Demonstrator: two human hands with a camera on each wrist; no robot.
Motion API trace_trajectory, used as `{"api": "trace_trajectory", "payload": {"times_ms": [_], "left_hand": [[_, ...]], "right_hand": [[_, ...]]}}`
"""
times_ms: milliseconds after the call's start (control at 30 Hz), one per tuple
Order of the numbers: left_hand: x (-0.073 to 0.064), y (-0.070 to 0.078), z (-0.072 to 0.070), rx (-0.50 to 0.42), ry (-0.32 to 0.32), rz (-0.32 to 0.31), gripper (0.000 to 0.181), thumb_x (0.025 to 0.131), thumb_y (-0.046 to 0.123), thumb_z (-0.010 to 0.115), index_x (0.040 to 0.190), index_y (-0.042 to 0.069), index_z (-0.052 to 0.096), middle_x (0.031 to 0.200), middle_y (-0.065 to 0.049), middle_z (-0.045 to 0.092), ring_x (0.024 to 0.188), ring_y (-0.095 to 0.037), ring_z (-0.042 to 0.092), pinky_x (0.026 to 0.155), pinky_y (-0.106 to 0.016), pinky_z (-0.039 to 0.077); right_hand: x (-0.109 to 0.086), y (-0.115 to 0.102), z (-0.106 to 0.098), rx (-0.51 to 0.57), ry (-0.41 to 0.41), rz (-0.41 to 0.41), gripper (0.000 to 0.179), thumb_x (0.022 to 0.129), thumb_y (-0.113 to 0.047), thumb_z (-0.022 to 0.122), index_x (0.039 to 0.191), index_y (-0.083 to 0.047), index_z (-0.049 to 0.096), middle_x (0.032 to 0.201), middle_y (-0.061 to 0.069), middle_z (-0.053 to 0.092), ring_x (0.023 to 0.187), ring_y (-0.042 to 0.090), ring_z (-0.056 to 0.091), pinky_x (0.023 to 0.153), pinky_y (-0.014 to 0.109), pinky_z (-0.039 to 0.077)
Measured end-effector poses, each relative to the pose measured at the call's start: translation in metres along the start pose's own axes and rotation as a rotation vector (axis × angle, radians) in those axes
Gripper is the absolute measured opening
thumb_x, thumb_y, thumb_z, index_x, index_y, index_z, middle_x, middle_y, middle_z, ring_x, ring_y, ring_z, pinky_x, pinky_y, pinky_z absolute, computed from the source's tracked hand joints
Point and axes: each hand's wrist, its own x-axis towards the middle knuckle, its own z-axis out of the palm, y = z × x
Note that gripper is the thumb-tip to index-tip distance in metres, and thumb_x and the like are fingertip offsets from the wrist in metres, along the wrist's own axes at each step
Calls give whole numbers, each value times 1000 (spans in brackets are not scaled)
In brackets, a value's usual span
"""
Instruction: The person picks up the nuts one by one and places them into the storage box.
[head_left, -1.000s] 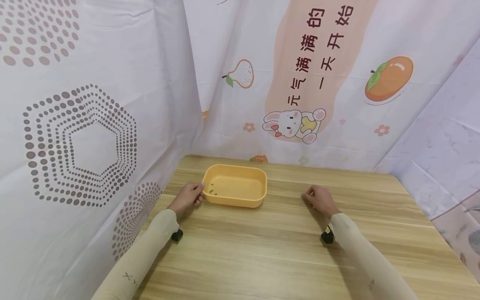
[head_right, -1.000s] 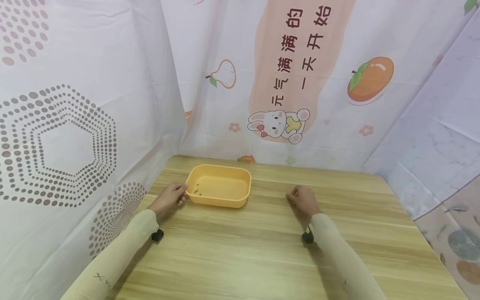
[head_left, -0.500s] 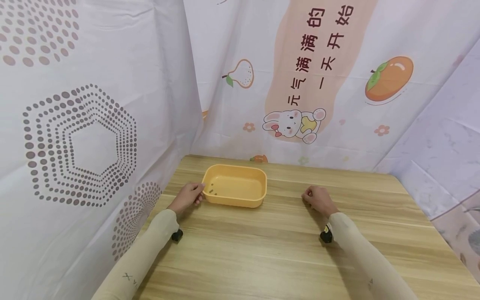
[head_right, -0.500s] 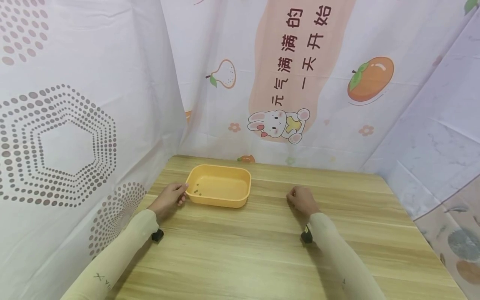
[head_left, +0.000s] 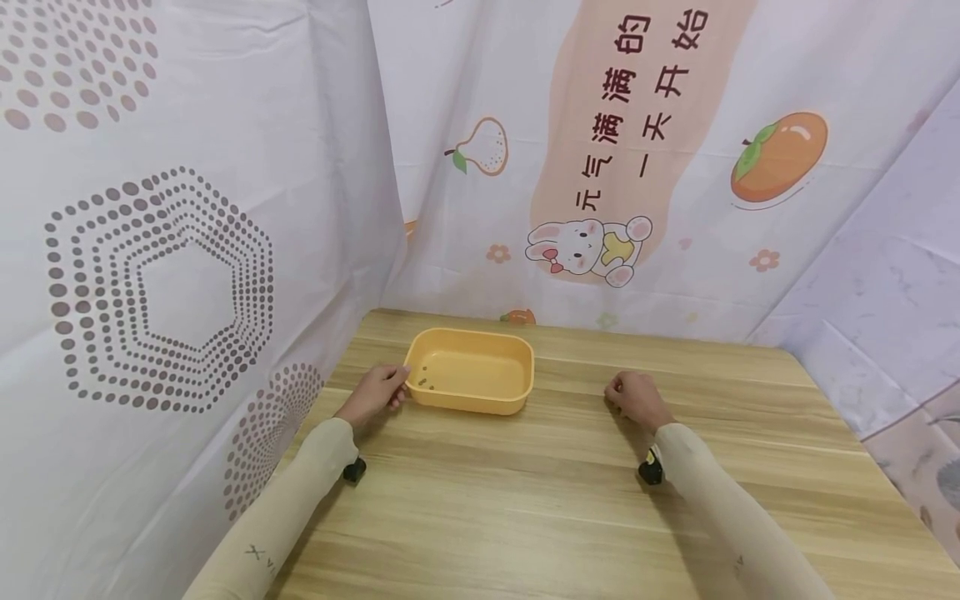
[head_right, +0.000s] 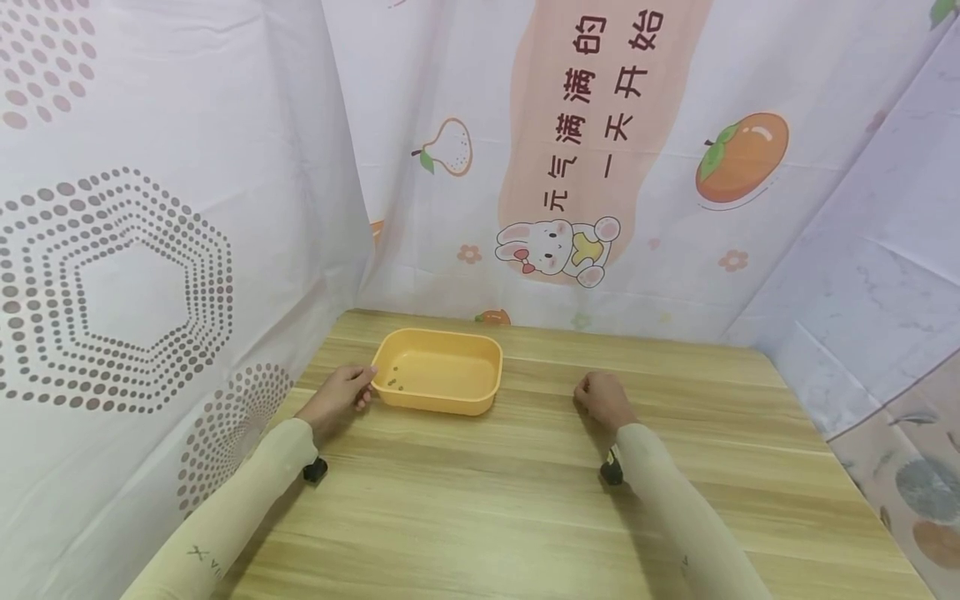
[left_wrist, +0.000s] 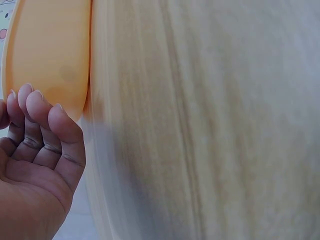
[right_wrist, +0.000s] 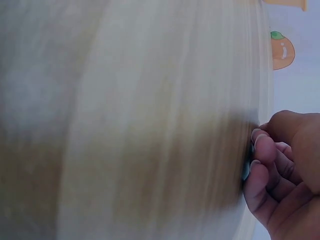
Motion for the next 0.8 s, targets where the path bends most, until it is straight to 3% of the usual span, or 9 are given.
{"api": "trace_trajectory", "payload": {"times_ms": [800], "left_hand": [[1,-1,0,-13,-6,1,42,111,37,48,94,2,62,79,-8,60,65,-16,55,58,-27,52]], "right_hand": [[-6,-3,-2,40,7,7,15,102,-10,56,96,-1,66,78,7,66,57,15,61,52,31,52]]}}
